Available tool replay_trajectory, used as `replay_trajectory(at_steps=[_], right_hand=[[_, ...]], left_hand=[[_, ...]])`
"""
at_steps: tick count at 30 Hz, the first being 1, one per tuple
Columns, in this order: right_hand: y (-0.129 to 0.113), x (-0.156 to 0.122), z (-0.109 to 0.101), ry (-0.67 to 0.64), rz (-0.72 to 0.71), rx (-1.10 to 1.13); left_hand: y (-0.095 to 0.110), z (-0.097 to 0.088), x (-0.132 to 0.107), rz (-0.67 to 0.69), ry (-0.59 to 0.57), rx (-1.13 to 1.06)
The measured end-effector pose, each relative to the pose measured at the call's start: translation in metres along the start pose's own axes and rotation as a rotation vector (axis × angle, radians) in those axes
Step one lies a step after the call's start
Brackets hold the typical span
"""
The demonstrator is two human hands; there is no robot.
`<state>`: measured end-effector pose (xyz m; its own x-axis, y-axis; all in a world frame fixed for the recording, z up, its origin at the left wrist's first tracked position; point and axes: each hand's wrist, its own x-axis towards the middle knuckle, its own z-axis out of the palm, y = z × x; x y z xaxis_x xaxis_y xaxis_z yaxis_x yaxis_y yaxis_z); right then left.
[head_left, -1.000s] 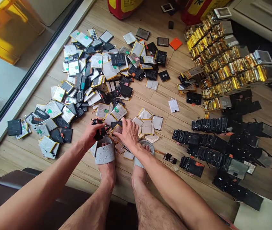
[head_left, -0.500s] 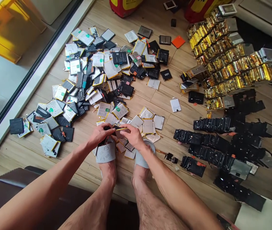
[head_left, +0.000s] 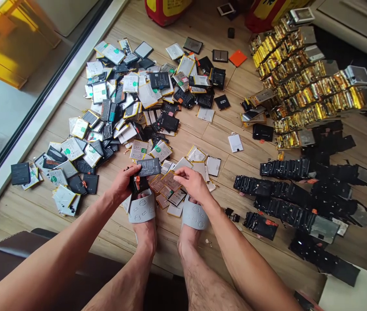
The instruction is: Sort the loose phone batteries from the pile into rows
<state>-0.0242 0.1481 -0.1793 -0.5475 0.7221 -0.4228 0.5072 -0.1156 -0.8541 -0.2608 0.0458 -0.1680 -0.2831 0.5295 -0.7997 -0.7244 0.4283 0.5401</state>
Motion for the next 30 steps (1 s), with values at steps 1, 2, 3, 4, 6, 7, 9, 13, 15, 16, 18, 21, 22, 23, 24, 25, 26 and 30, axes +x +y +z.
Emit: replay_trajectory(at_steps=[1, 2, 3, 4, 6, 7, 9, 13, 15, 16, 18, 21, 22, 23, 24, 25, 26, 30], right_hand=[[0.002, 0.0, 0.001, 0.055, -0.005, -0.058], [0.002, 0.001, 0.003, 0.088, -0.03, -0.103], [0.002, 0.002, 0.006, 0.1, -0.074, -0.12], [-0.001, 0.002, 0.009, 0.09, -0.124, -0.104], [-0.008, 0.003, 0.016, 0.009, -0.198, -0.027], [-0.013, 0.003, 0.019, -0.036, -0.215, 0.008], [-0.021, 0.002, 0.023, -0.102, -0.227, 0.068], [-0.032, 0.001, 0.023, -0.129, -0.239, 0.212], [-0.036, 0.0, 0.022, -0.072, -0.224, 0.202], [-0.039, 0.0, 0.022, -0.034, -0.204, 0.148], [-0.046, -0.003, 0.024, 0.014, -0.138, -0.025], [-0.059, -0.008, 0.032, -0.009, -0.027, -0.249], [-0.063, -0.01, 0.036, -0.023, -0.007, -0.286], [-0.067, -0.011, 0.04, -0.033, 0.0, -0.308], [-0.069, -0.012, 0.043, -0.036, -0.003, -0.317], [-0.071, -0.013, 0.046, -0.036, -0.011, -0.319], [-0.071, -0.013, 0.048, -0.036, -0.02, -0.315], [-0.061, -0.012, 0.055, -0.085, -0.051, -0.248]], left_hand=[[0.0, 0.001, -0.001, 0.002, -0.027, -0.04], [0.0, 0.003, -0.003, 0.002, -0.052, -0.068], [-0.001, 0.006, -0.006, -0.005, -0.072, -0.088], [-0.003, 0.01, -0.008, -0.021, -0.091, -0.101], [-0.009, 0.017, -0.013, -0.066, -0.126, -0.115], [-0.012, 0.02, -0.015, -0.092, -0.147, -0.118], [-0.019, 0.025, -0.019, -0.131, -0.191, -0.121], [-0.028, 0.03, -0.023, -0.152, -0.244, -0.085], [-0.027, 0.03, -0.023, -0.113, -0.229, -0.078], [-0.026, 0.029, -0.023, -0.081, -0.213, -0.089], [-0.022, 0.027, -0.022, -0.017, -0.186, -0.124], [-0.016, 0.028, -0.023, 0.062, -0.177, -0.159], [-0.014, 0.029, -0.024, 0.076, -0.178, -0.16], [-0.013, 0.03, -0.025, 0.083, -0.179, -0.159], [-0.013, 0.032, -0.026, 0.084, -0.181, -0.161], [-0.013, 0.034, -0.027, 0.081, -0.184, -0.164], [-0.013, 0.035, -0.028, 0.074, -0.187, -0.167], [-0.016, 0.04, -0.028, 0.072, -0.153, -0.129]])
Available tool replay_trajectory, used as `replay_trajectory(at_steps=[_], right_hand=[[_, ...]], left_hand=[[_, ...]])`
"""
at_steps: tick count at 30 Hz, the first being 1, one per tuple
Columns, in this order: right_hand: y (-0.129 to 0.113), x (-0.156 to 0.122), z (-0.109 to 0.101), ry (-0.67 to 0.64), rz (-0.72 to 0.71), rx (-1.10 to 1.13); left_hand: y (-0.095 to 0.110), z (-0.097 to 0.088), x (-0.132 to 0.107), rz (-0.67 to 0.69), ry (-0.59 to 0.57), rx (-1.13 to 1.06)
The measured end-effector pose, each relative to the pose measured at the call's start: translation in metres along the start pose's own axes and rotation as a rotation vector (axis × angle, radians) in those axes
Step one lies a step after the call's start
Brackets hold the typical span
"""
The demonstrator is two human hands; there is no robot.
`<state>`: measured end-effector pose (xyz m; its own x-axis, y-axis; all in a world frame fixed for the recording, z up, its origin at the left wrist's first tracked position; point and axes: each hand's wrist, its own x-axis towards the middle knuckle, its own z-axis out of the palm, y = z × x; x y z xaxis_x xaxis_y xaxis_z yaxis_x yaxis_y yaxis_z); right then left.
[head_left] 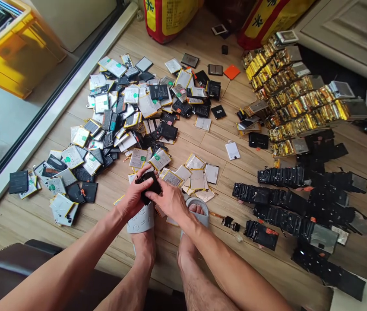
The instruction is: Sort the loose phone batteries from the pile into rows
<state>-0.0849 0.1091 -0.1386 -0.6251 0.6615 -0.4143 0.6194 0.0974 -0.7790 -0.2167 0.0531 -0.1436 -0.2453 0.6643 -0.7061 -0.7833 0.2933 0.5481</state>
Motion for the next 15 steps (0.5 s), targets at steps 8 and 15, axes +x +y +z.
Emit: replay_trajectory(at_steps=[8, 15], right_hand=[[0.036, 0.01, 0.022, -0.026, 0.039, 0.296], [0.036, 0.028, 0.022, -0.061, -0.035, 0.315]], left_hand=[[-0.004, 0.011, 0.003, 0.026, 0.11, 0.123], [-0.001, 0.01, 0.009, 0.102, 0.1, 0.154]])
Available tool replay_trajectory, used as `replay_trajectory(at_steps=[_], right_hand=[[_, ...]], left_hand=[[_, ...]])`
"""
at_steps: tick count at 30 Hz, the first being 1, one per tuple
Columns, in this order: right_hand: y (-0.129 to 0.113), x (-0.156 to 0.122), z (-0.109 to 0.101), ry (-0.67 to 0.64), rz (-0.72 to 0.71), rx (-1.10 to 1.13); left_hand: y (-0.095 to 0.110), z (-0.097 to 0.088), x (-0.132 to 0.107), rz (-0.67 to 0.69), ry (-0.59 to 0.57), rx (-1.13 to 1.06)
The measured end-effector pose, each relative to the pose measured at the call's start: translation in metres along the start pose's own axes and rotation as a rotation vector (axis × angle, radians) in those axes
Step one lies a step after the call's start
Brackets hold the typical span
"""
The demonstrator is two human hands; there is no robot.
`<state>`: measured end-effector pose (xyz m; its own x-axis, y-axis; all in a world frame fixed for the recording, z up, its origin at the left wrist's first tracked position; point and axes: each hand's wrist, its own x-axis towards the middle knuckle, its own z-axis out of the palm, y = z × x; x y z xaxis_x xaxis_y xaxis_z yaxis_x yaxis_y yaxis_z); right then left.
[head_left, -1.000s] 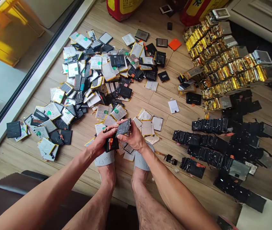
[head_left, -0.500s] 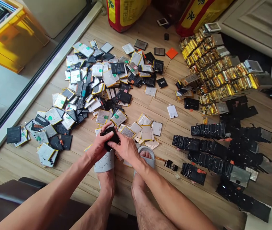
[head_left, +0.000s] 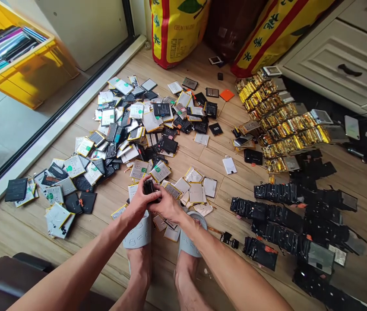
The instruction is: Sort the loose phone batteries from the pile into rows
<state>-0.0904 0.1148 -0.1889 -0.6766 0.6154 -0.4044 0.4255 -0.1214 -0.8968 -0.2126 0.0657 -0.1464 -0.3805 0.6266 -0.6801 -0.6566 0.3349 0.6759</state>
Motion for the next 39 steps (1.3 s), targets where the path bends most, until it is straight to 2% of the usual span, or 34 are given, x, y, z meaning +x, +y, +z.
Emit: replay_trajectory(at_steps=[3, 5, 6, 7, 9, 10, 11, 13, 15, 17, 22, 24, 27, 30, 34, 36, 39], right_hand=[[-0.016, 0.029, -0.018, -0.174, -0.056, -0.07], [-0.034, 0.064, -0.042, -0.343, -0.108, -0.197], [-0.044, 0.084, -0.057, -0.371, -0.125, -0.306], [-0.053, 0.106, -0.071, -0.312, -0.132, -0.44], [-0.066, 0.146, -0.095, 0.02, -0.163, -0.672], [-0.069, 0.161, -0.103, 0.106, -0.17, -0.764], [-0.068, 0.172, -0.107, 0.154, -0.16, -0.844], [-0.06, 0.179, -0.105, 0.142, -0.133, -0.964], [-0.046, 0.168, -0.098, 0.114, -0.134, -1.023], [-0.03, 0.145, -0.093, 0.131, -0.146, -0.997], [0.003, 0.062, -0.095, 0.24, -0.092, -0.814], [0.009, 0.028, -0.088, 0.249, -0.114, -0.746], [0.015, -0.01, -0.069, 0.195, -0.083, -0.534], [0.021, -0.029, -0.055, 0.117, -0.078, -0.302], [0.021, -0.037, -0.052, 0.002, -0.269, -0.234], [0.016, -0.04, -0.051, 0.015, -0.312, -0.22], [0.006, -0.045, -0.043, 0.117, -0.228, -0.167]], left_hand=[[0.002, -0.01, 0.007, 0.027, 0.018, -0.071], [0.007, -0.019, 0.012, 0.017, 0.011, -0.188], [0.009, -0.023, 0.014, 0.002, 0.017, -0.248], [0.013, -0.027, 0.015, -0.019, 0.032, -0.297], [0.018, -0.032, 0.017, -0.075, 0.066, -0.348], [0.02, -0.033, 0.017, -0.094, 0.068, -0.355], [0.02, -0.033, 0.016, -0.103, 0.056, -0.353], [0.019, -0.031, 0.014, -0.114, 0.002, -0.334], [0.014, -0.029, 0.013, -0.134, -0.034, -0.328], [0.009, -0.027, 0.012, -0.162, -0.039, -0.344], [-0.001, -0.019, 0.01, -0.203, -0.013, -0.316], [-0.004, -0.014, 0.006, -0.205, -0.023, -0.267], [-0.006, -0.006, -0.001, -0.196, -0.069, -0.211], [-0.008, -0.005, -0.006, -0.227, -0.129, -0.22], [-0.013, -0.012, -0.008, -0.355, -0.134, -0.243], [-0.017, -0.014, -0.009, -0.392, -0.13, -0.247], [-0.02, -0.013, -0.014, -0.28, -0.202, -0.243]])
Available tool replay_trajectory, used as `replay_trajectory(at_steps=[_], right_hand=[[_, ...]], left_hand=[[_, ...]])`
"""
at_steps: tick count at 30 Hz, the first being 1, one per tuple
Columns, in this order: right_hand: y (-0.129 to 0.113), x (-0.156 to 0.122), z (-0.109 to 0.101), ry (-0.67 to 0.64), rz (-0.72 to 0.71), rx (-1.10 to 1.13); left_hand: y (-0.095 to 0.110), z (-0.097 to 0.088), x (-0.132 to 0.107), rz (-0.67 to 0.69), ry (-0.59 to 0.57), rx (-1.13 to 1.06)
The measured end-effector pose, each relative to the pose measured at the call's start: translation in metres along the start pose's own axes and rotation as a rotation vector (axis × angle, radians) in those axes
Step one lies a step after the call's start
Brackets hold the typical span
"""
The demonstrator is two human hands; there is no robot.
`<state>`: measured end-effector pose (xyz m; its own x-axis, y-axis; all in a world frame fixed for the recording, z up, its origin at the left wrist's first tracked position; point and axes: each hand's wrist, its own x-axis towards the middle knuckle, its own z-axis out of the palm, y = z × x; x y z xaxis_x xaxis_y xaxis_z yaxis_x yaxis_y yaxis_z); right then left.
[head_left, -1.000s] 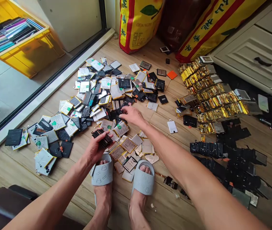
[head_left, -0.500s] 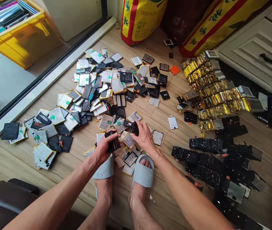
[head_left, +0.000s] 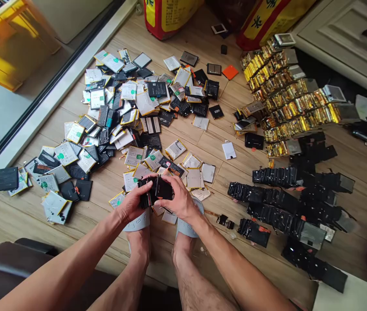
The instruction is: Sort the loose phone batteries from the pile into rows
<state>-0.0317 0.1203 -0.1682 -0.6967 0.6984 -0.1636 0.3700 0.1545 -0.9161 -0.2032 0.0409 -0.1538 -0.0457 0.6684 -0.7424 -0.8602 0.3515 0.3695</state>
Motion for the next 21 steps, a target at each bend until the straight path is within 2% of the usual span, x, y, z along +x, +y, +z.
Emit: replay_trajectory(at_steps=[3, 6, 10, 14, 17, 21], right_hand=[[-0.012, -0.003, 0.01, 0.095, 0.14, 0.019], [-0.018, -0.004, 0.019, 0.14, 0.221, 0.025], [-0.022, -0.001, 0.022, 0.068, 0.283, 0.061], [-0.031, 0.005, 0.02, -0.005, 0.347, -0.068], [-0.033, 0.01, 0.019, -0.011, 0.399, -0.106], [-0.019, 0.015, 0.005, -0.004, 0.508, 0.043]], left_hand=[[-0.001, 0.007, -0.003, 0.11, -0.06, 0.066], [0.0, 0.012, -0.004, 0.134, -0.04, 0.115], [-0.002, 0.009, -0.001, 0.111, 0.032, 0.188], [-0.005, 0.001, 0.002, 0.158, 0.127, 0.244], [-0.005, -0.005, 0.002, 0.157, 0.132, 0.258], [0.003, -0.011, 0.0, 0.105, 0.074, 0.12]])
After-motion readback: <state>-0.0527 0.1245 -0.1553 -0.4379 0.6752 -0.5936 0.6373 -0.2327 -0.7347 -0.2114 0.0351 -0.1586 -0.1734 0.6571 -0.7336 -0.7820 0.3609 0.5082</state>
